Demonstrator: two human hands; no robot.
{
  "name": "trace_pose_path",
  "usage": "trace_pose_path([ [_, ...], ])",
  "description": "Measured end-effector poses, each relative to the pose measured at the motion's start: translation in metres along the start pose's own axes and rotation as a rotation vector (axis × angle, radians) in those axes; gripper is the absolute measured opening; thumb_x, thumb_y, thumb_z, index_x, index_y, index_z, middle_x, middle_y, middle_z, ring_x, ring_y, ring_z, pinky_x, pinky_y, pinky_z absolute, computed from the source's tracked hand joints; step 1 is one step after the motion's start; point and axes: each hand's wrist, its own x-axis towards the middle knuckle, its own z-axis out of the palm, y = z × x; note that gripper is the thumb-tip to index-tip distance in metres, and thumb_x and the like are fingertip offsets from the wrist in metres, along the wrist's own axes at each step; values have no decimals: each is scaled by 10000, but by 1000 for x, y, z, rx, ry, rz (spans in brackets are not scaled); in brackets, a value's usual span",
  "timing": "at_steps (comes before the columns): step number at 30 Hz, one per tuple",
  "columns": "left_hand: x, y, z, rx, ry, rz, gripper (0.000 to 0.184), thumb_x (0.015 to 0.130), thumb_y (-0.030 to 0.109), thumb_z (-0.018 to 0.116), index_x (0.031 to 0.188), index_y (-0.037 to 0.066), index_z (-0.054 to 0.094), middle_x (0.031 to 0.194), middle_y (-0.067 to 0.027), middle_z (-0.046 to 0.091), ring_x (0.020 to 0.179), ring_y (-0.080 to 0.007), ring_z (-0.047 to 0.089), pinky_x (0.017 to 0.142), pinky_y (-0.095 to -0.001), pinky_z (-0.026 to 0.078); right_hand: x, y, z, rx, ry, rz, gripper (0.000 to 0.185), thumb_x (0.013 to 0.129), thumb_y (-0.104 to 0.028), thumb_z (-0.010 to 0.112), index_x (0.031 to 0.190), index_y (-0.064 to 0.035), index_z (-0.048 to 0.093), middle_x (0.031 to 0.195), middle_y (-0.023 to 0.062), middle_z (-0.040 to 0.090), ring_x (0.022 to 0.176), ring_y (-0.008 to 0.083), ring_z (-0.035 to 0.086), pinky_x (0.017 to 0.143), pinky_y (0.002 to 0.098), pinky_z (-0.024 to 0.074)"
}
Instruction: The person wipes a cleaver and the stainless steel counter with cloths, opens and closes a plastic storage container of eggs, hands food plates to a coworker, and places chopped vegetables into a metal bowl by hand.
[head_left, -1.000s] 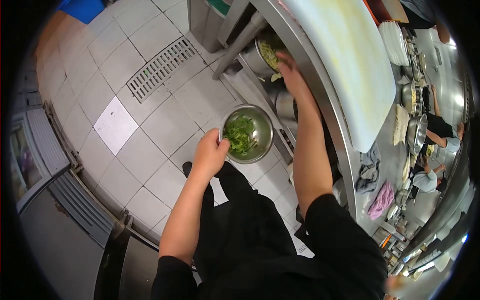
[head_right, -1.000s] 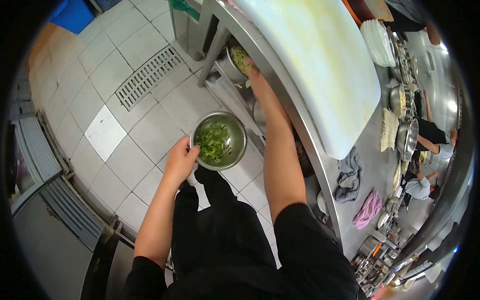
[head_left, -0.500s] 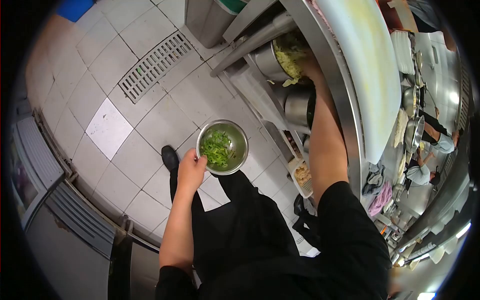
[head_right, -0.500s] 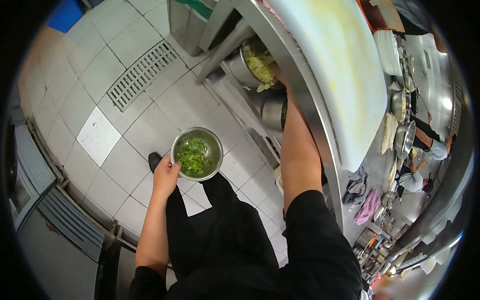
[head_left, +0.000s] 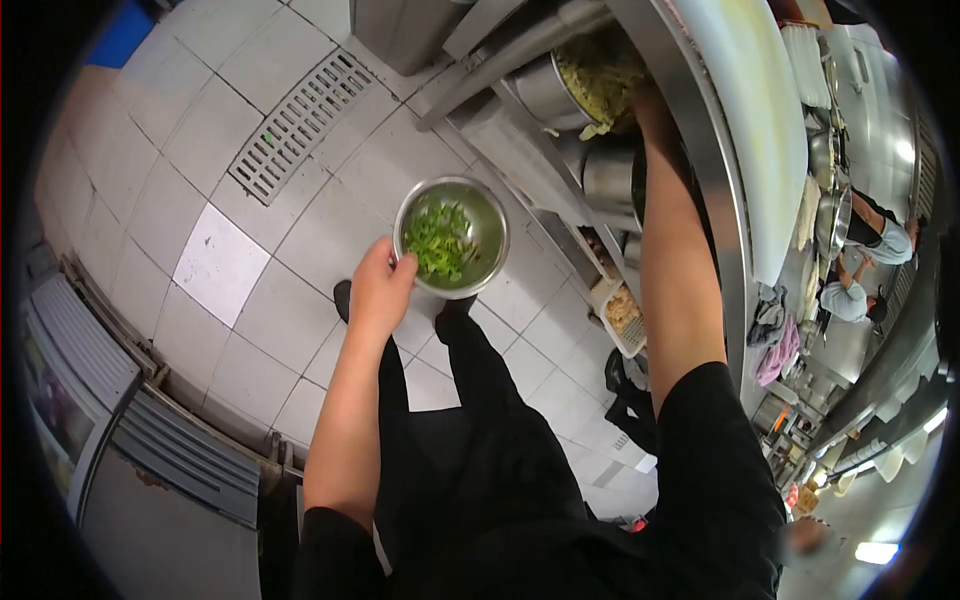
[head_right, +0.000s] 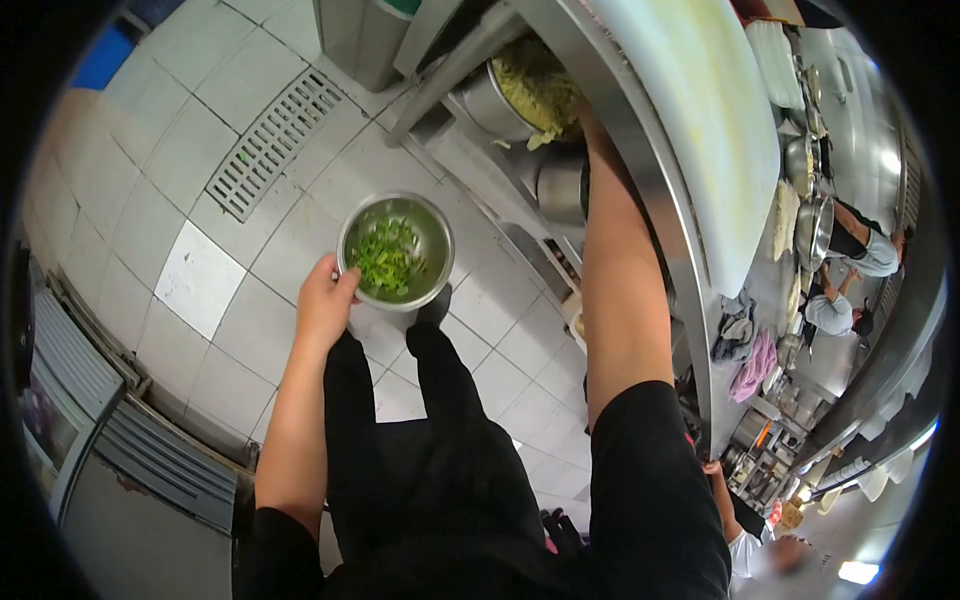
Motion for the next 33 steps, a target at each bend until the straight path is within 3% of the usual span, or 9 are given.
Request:
trace_pose_path([
  [9, 38, -11, 19, 26, -14, 134, 224, 839, 198, 573, 834, -23, 535, 764, -146, 559, 679, -278, 542, 651, -380, 439, -100, -122, -44, 678, 289, 713, 268, 853, -3, 557, 1119, 27, 581, 1069, 152, 611, 947, 240, 616, 800, 305, 516],
  [10, 40, -16, 25, 20, -23, 135, 224, 839, 198, 573, 834, -23, 535, 764, -146, 559, 679, -278, 542, 651, -380, 439, -124, -148, -44, 613, 229, 556, 311, 851, 8, 513, 1161, 23, 530, 886, 98, 632, 707, 135, 605, 633, 237, 481],
  [12, 39, -26, 34, 81, -36, 160, 199, 871, 193, 570, 895, -5, 572, 690, -74, 603, 608, -156, 605, 594, -296, 473, -181, -164, -39, 529, 157, 447, 280, 870, -22, 565, 1144, 25, 533, 947, 74, 614, 775, 123, 597, 649, 241, 498],
  [18, 7, -53, 68, 108, -80, 122, 198, 870, 192, 572, 907, -2, 575, 694, -91, 616, 611, -161, 614, 594, -303, 474, -279, -175, -69, 333, -149, 533, 225, 865, -6, 555, 1085, 16, 597, 1081, 75, 611, 931, 141, 583, 821, 277, 482],
  [24, -50, -31, 98, 235, -91, 182, 213, 860, 196, 577, 939, -2, 580, 687, -105, 608, 612, -189, 603, 589, -320, 460, -308, -164, -120, 80, -351, 236, 399, 756, 26, 552, 1136, -66, 627, 1164, 143, 598, 1076, 311, 566, 945, 355, 438],
  [26, -77, -8, 107, 110, -149, 183, 207, 813, 172, 572, 910, -11, 575, 820, -188, 586, 750, -337, 586, 689, -400, 458, -315, -160, -142, -131, -738, 293, 382, 776, -2, 537, 1124, -112, 652, 1223, 151, 585, 1133, 341, 539, 971, 357, 425],
  [28, -98, 1, 118, 173, -179, 231, 209, 816, 168, 557, 910, -19, 570, 826, -186, 586, 743, -331, 578, 690, -396, 458, -299, -176, -179, -193, -599, 212, 305, 816, -63, 551, 1091, -121, 669, 1166, 170, 618, 1069, 343, 581, 903, 359, 470],
  [31, -129, 16, 127, 267, -305, 280, 227, 821, 184, 547, 885, -34, 553, 802, -198, 578, 728, -338, 570, 662, -408, 442, -291, -199, -241, -86, -618, 679, 244, 854, -114, 583, 1084, -110, 662, 899, 131, 671, 788, 223, 659, 707, 321, 511],
  [33, -152, 26, 136, 351, -407, 380, 234, 833, 196, 555, 894, -31, 558, 781, -190, 582, 729, -323, 576, 659, -405, 446, -317, -199, -270, -125, -610, 490, 260, 828, -98, 595, 1076, -139, 661, 939, 129, 664, 853, 278, 656, 737, 357, 524],
])
